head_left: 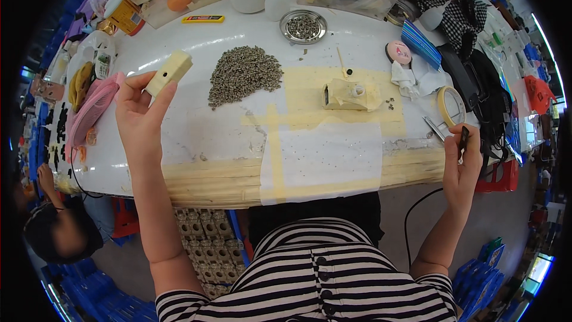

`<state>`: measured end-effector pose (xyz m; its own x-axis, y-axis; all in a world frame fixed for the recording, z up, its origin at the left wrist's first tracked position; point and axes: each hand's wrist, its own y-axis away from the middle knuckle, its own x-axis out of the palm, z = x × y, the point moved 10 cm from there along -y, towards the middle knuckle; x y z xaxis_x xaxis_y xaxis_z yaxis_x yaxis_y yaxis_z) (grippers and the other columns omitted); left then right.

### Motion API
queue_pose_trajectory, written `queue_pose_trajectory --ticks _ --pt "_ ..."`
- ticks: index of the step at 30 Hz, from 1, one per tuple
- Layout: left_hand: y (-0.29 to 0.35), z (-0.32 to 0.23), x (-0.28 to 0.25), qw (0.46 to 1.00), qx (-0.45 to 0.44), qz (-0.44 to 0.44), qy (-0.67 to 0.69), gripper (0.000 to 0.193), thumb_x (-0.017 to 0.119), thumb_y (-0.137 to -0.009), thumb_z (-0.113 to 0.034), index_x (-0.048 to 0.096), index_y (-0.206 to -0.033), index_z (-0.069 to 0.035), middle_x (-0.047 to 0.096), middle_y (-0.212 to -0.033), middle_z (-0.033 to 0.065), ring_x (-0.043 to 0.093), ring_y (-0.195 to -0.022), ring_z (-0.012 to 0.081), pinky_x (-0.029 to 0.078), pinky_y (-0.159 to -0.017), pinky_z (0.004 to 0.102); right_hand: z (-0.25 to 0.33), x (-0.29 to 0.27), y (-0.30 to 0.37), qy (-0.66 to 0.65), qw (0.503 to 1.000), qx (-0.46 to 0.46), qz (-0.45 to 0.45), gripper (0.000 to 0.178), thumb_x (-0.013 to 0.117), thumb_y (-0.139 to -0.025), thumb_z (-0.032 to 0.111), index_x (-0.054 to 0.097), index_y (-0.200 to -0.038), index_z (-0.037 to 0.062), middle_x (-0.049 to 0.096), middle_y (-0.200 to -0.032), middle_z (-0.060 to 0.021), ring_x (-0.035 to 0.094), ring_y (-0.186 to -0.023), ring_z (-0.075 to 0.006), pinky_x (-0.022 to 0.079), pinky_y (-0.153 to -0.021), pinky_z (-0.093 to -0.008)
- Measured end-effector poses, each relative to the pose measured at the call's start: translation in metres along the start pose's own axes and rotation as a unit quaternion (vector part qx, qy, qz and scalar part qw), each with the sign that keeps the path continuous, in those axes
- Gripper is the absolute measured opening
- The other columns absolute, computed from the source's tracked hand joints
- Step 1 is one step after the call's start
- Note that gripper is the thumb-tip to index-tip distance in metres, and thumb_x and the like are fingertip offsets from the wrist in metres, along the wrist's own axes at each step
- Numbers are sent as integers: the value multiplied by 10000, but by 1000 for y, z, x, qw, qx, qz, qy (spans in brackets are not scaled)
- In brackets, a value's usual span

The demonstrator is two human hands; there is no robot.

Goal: The person assembles toy parts by hand, using a small brush to apply adhesive to a wooden block, picking up small metal pins with tweezers, and carefully inserting the pins into a hole in the block.

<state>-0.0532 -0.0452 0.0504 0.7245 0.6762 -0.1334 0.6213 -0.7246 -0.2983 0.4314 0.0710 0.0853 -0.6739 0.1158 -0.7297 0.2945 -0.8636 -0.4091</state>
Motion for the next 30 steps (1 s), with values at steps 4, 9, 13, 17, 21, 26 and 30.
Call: queue_pose_trajectory --ticks 4,9,13,17,21,26,30 --pt "-51 28 7 993 3 17 -116 367 798 -806 -107 598 -1084 25 651 -1031 103 616 -955 139 505 -822 266 -3 7 0 -35 999 -16 -8 134 643 -926 94 573 -1014 21 418 -677 5 348 -609 -84 276 -557 -246" --pt "-72 54 36 979 -39 46 -195 379 792 -812 -160 615 -1108 -4 670 -1021 94 625 -952 131 477 -860 261 -10 11 5 -11 1000 -20 0 124 651 -921 107 589 -873 11 378 -652 -22 354 -610 -135 298 -585 -281" --pt "-81 59 39 969 -10 41 -242 367 790 -809 -171 633 -1108 -29 679 -1046 91 630 -952 135 487 -859 280 -6 15 3 -25 997 -69 -16 269 631 -956 234 598 -829 0 388 -630 -39 388 -623 -182 322 -611 -319" --pt "-67 25 36 942 121 0 -313 327 783 -811 -157 647 -1081 -34 680 -1039 68 627 -940 128 501 -824 281 8 20 1 -20 994 -108 -17 388 589 -982 338 597 -812 -11 415 -635 -50 417 -627 -198 379 -648 -340" --pt "-29 7 53 949 19 158 -274 277 773 -813 -128 652 -1041 -28 659 -969 41 592 -871 100 491 -719 248 7 23 1 -59 988 -139 -16 435 563 -994 366 590 -791 -18 464 -652 -60 481 -647 -203 488 -797 -376" --pt "19 3 63 927 26 233 -294 205 771 -791 -76 661 -953 -15 633 -860 8 537 -751 76 449 -636 217 7 32 -3 -80 989 -127 -12 375 551 -1004 307 575 -827 -23 504 -691 -72 502 -647 -212 499 -847 -372" --pt "19 13 61 935 2 226 -274 154 743 -813 -53 667 -938 -6 635 -836 8 537 -736 78 452 -629 214 -19 43 -1 9 994 60 91 257 581 -977 230 566 -899 -15 536 -753 -85 496 -664 -206 463 -700 -330"
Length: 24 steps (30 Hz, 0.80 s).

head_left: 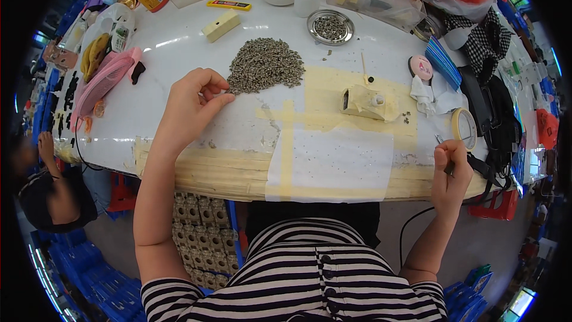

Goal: The person assembles toy parts by hand, using a small brush to apply adhesive to a wooden block, picking up small metal pins with tweezers, and carefully inserting the pins into a hole in the block.

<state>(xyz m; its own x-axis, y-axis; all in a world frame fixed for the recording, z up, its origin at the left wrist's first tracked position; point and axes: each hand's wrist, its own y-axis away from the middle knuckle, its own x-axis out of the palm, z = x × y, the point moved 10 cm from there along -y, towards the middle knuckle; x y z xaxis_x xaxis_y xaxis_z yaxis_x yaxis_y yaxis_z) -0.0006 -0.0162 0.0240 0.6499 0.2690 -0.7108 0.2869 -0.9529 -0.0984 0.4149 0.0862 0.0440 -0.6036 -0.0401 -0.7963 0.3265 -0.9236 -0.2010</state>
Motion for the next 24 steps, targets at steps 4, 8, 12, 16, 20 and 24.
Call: queue_pose_trajectory --ticks 4,8,12,16,20,24 --pt "-1 1 -1 1000 0 -12 -4 113 721 -836 -42 675 -928 4 648 -843 13 548 -747 72 460 -631 212 15 3 2 5 998 -55 9 157 631 -909 138 577 -982 10 511 -782 -93 492 -689 -224 406 -629 -360" --pt "0 3 -3 999 8 -50 -4 84 702 -845 -9 671 -914 29 655 -818 52 562 -695 100 473 -631 236 11 0 6 124 987 -102 14 155 635 -881 76 616 -1026 26 544 -848 -110 543 -754 -289 444 -669 -368" --pt "2 -10 -4 992 56 -90 -75 69 696 -847 5 661 -901 30 629 -780 73 558 -643 132 471 -622 254 13 -7 9 116 986 -120 -24 131 696 -828 62 674 -957 51 538 -840 -88 557 -765 -263 457 -675 -365" --pt "3 -15 -6 991 56 -79 -89 55 687 -850 10 641 -875 28 599 -756 75 550 -626 148 463 -607 266 20 4 12 113 983 -147 0 184 736 -797 98 713 -977 71 553 -818 -64 554 -747 -241 461 -662 -362" --pt "4 -24 -3 989 83 -71 -102 68 676 -846 21 610 -854 35 597 -750 69 553 -628 138 462 -592 259 26 4 12 116 978 -171 -4 218 747 -783 90 714 -996 59 564 -786 -67 556 -749 -241 461 -660 -361" --pt "7 -20 -8 990 79 -96 -67 89 671 -842 22 583 -830 34 629 -762 68 599 -671 113 484 -616 240 16 -24 9 115 979 -149 -78 192 738 -793 67 708 -980 43 612 -837 -81 573 -769 -252 465 -675 -350"
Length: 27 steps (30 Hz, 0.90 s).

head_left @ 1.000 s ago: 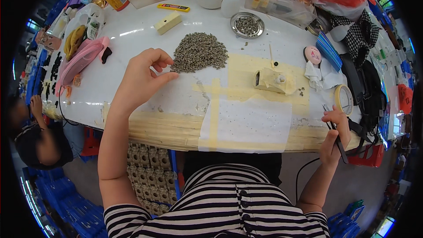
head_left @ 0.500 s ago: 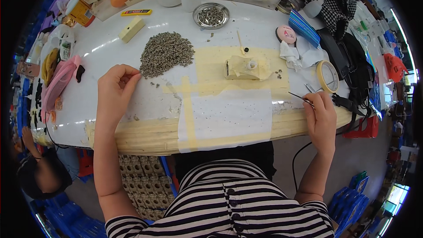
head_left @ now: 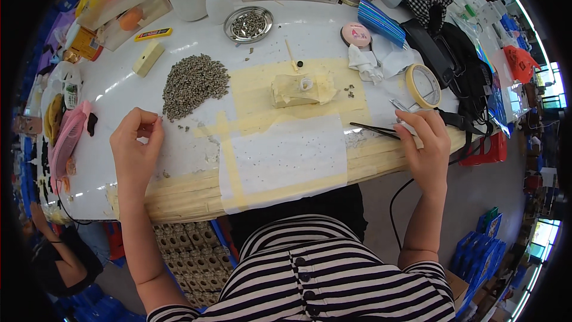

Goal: The person assembles toy parts by hand, using a small brush to apply adhesive to a wooden block, picking up small metal pins with tweezers, and carefully inserting the pins into a hole in the block.

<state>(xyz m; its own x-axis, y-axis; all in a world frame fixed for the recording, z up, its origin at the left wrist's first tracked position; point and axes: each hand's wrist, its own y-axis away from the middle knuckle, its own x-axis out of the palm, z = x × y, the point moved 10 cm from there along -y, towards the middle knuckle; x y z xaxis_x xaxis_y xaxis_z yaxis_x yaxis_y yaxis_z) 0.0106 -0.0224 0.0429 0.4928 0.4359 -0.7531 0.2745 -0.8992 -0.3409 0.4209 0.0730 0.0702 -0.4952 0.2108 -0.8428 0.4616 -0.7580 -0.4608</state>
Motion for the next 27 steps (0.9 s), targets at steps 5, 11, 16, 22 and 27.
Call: queue_pose_trajectory --ticks 5,11,16,22,27 --pt "0 -2 -8 999 -28 -26 5 71 649 -873 18 657 -943 21 664 -806 64 636 -732 96 508 -676 235 -24 -12 2 1 999 48 6 134 729 -794 56 679 -911 15 623 -853 -94 595 -806 -257 469 -697 -355" --pt "1 -14 6 977 -49 32 206 154 629 -916 6 687 -1057 20 674 -883 43 626 -775 88 511 -702 227 9 13 5 -50 996 -9 79 128 728 -779 38 669 -889 10 611 -865 -101 585 -808 -279 468 -720 -369" --pt "4 -40 29 924 -95 100 357 130 658 -913 -18 678 -1032 30 671 -895 50 617 -772 84 518 -703 217 8 27 7 -35 995 -2 88 143 705 -802 28 641 -925 -8 587 -882 -126 580 -823 -311 466 -723 -389" --pt "-1 -55 35 971 -23 110 212 56 691 -868 1 682 -912 34 675 -854 46 632 -768 84 526 -685 233 7 24 9 -7 997 -8 74 141 669 -835 16 616 -961 -18 592 -908 -134 581 -838 -320 465 -733 -399" --pt "2 -38 38 978 -45 103 175 70 683 -877 -7 694 -931 37 696 -878 64 644 -756 98 537 -682 245 8 24 9 3 998 -7 70 136 656 -845 5 603 -967 -25 598 -916 -137 581 -840 -316 466 -738 -398"
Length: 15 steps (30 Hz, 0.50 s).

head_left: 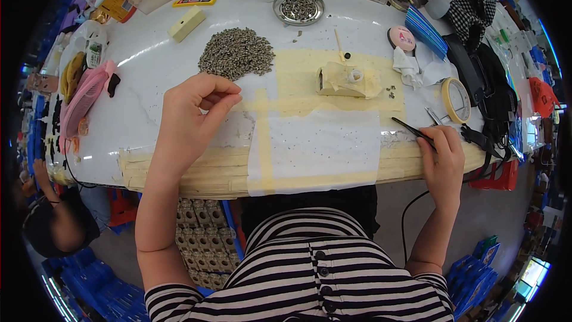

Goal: The person assembles toy parts by hand, using a small brush to apply adhesive to a wooden block, picking up small metal pins with tweezers, and carefully inserting the pins into a hole in the block.

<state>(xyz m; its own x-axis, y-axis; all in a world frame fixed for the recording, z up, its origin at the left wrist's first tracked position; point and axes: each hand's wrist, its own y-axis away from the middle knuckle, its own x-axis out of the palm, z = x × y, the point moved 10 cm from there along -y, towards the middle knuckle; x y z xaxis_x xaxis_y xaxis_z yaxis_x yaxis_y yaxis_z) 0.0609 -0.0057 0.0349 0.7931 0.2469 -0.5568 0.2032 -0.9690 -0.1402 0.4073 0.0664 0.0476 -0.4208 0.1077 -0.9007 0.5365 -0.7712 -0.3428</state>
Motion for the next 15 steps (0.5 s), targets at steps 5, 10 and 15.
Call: queue_pose_trajectory --ticks 5,10,15 --pt "6 15 19 961 -106 53 250 142 676 -907 -39 694 -1024 40 711 -917 96 673 -775 118 561 -704 246 -10 -2 0 -53 998 30 -25 145 639 -875 -3 579 -1004 -29 587 -891 -123 580 -805 -269 451 -704 -346" --pt "8 10 42 902 -143 91 396 204 668 -913 -33 650 -1109 20 717 -923 122 694 -776 127 575 -683 236 -4 -17 2 -179 977 60 -101 193 682 -918 160 580 -947 -1 557 -845 -64 526 -741 -150 394 -640 -263" --pt "3 -10 58 865 -156 137 456 176 659 -917 -23 662 -1087 23 716 -954 133 707 -798 144 594 -710 249 21 -43 -14 -283 939 3 -196 692 356 -961 659 580 -857 12 547 -778 -72 525 -722 -173 408 -642 -292"
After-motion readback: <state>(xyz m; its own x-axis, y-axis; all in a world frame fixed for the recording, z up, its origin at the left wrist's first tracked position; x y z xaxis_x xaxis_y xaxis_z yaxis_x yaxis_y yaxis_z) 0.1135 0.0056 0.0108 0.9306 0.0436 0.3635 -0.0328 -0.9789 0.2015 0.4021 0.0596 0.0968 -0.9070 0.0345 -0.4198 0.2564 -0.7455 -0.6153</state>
